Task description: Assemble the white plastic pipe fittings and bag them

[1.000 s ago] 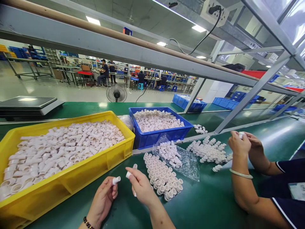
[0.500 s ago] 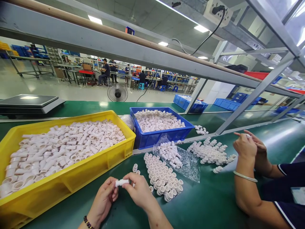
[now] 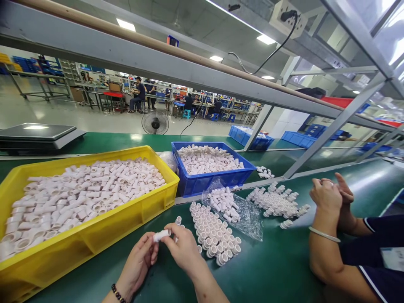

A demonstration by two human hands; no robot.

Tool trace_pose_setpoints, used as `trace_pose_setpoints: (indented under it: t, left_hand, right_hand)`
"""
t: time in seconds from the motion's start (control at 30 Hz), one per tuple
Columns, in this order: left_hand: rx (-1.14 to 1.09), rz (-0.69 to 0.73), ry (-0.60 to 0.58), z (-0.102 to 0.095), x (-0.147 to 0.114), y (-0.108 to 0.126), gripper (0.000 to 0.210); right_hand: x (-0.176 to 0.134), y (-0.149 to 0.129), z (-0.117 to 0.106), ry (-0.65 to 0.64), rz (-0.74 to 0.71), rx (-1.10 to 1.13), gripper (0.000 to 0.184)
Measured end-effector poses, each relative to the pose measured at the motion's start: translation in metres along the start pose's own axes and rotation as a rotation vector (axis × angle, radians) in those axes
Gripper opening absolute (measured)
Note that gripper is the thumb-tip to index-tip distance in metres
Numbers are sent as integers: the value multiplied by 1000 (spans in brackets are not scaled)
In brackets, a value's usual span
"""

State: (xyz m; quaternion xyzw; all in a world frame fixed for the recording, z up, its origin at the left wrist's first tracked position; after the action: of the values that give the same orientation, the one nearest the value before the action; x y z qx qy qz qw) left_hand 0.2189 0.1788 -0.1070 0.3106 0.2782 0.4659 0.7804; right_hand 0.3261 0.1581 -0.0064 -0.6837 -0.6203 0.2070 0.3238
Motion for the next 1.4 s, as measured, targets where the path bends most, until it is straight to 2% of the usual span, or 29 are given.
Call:
trace_pose_setpoints:
  t: [0.07,0.13,0.2,0.27,0.37,0.5,0.57,0.67,0.77,0.83,0.87,0.93,0.97,1.03,1.1,1.17,1.27,1.4]
  left_hand:
    - [-13,1,35,-3,1,0,21]
    - [-27,-1,67,-8,3,-1,24]
    - [-38,-1,88,-12,4,-2,24]
    - [-49,-3,103,-15,5,-3,25]
    - [-70,-8,118,-15,4,-3,25]
    - [-76,-21,137,-15,4,-3,25]
    - [-73,-26,145,-16,4,-4,25]
    - [-74,-27,147,-17,5,-5,25]
    - [-86,-27,141,-17,5,-7,26]
    - [-100,-12,158,-19,5,-6,26]
    - [-110,5,178,-22,5,-5,25]
    - [-130,46,229,-29,6,-2,24]
    - [-139,63,255,-33,6,-1,24]
    - [-148,80,300,-40,6,2,22]
    - [-150,77,333,-44,7,3,21]
    - [-152,64,350,-46,7,3,20]
    - [-162,45,344,-46,8,1,18]
    - [-177,20,325,-45,8,-4,16]
  right_hand:
    - [10,-5,-18,55,-45,-107,22]
    - [26,-4,-34,70,-18,-337,26]
    - [45,4,-44,17,66,-587,27]
    - [62,16,-45,-53,140,-735,25]
    - [79,32,-35,-113,179,-793,20]
    - [85,50,-20,-148,201,-802,14]
    - [84,49,-24,-131,200,-776,16]
    - [74,33,-41,-58,177,-724,28]
    - [50,4,-48,69,112,-512,27]
    - [29,-7,-34,147,103,-45,17]
    - [19,-5,-17,125,150,218,15]
    - [7,7,33,22,321,698,17]
    - [3,14,55,22,410,900,17]
    - [5,30,89,68,534,1134,18]
    - [14,45,103,139,573,1188,23]
    - [24,58,106,188,580,1167,32]
    - [33,75,104,212,590,1108,43]
    - [37,88,95,247,543,1009,48]
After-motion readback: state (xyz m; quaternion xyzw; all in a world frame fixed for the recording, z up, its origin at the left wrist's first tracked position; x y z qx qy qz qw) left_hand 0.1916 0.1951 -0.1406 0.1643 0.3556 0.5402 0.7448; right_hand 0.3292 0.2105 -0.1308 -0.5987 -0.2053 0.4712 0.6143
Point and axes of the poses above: each hand's wrist, its own x-axis towards the middle knuckle, its own z-axis out of the palm, y = z × x, the point moved 8 cm from there along x, towards the middle knuckle, and after that the axes turned 6 degrees about z, right-handed, at the moved point
